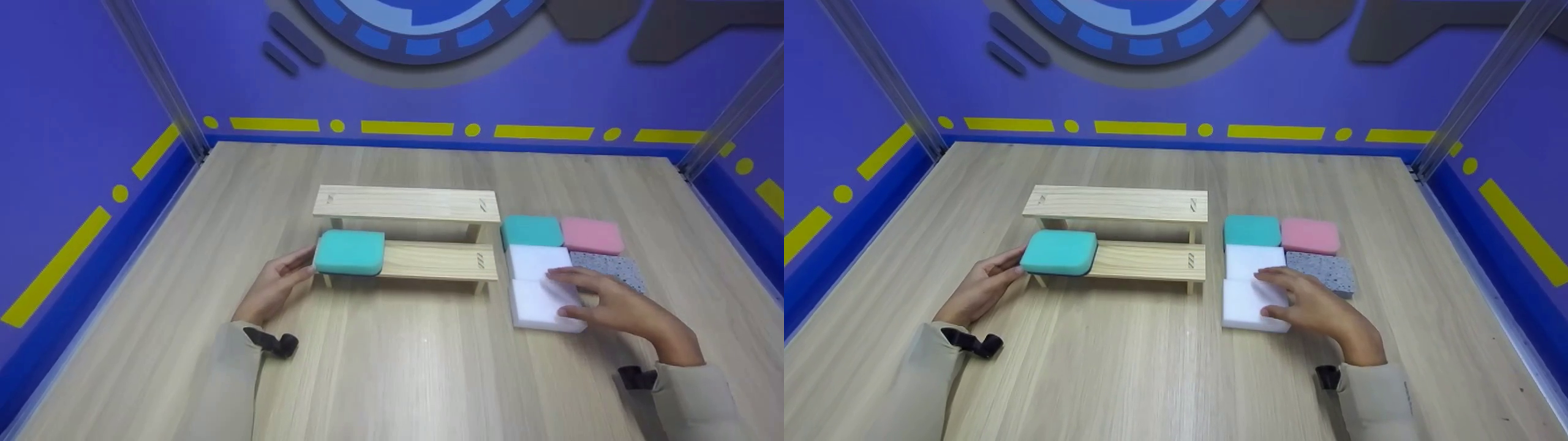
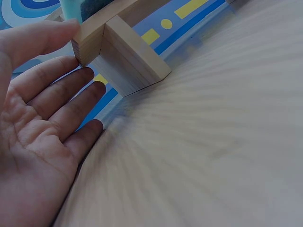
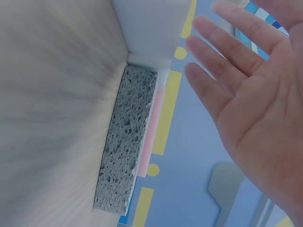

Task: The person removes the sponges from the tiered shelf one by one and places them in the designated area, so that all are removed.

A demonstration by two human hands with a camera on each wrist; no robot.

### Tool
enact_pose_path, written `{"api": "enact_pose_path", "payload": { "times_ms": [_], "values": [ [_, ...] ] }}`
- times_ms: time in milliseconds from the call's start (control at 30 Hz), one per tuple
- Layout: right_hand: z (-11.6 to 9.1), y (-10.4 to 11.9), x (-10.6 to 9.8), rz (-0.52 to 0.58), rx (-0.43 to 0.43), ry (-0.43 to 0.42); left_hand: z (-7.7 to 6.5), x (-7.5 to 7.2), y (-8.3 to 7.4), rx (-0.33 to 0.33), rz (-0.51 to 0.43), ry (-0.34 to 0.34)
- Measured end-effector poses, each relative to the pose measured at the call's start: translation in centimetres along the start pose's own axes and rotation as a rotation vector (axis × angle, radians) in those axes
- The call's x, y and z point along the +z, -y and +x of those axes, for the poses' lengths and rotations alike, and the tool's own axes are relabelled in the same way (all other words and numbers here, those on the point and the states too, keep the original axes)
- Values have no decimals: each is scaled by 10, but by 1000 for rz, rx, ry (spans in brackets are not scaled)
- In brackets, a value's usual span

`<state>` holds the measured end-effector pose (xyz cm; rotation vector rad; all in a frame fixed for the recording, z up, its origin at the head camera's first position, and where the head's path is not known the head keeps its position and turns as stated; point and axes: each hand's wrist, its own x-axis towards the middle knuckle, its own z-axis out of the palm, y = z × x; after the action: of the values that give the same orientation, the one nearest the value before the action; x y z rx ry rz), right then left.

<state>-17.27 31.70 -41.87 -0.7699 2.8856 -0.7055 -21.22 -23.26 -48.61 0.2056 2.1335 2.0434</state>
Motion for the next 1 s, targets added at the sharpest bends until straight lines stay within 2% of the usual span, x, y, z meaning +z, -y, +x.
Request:
{"api": "enact_pose_path", "payload": {
  "times_ms": [233, 600, 1000],
  "values": [
    [7, 10, -5, 31, 11, -38, 0, -1, 2, 15, -43, 14],
    [29, 21, -6, -46, -93, -126, 0, 0, 1, 14, -31, 8],
    [55, 42, -5, 4, -199, -157, 0, 0, 1, 11, -2, 3]
  ]
}}
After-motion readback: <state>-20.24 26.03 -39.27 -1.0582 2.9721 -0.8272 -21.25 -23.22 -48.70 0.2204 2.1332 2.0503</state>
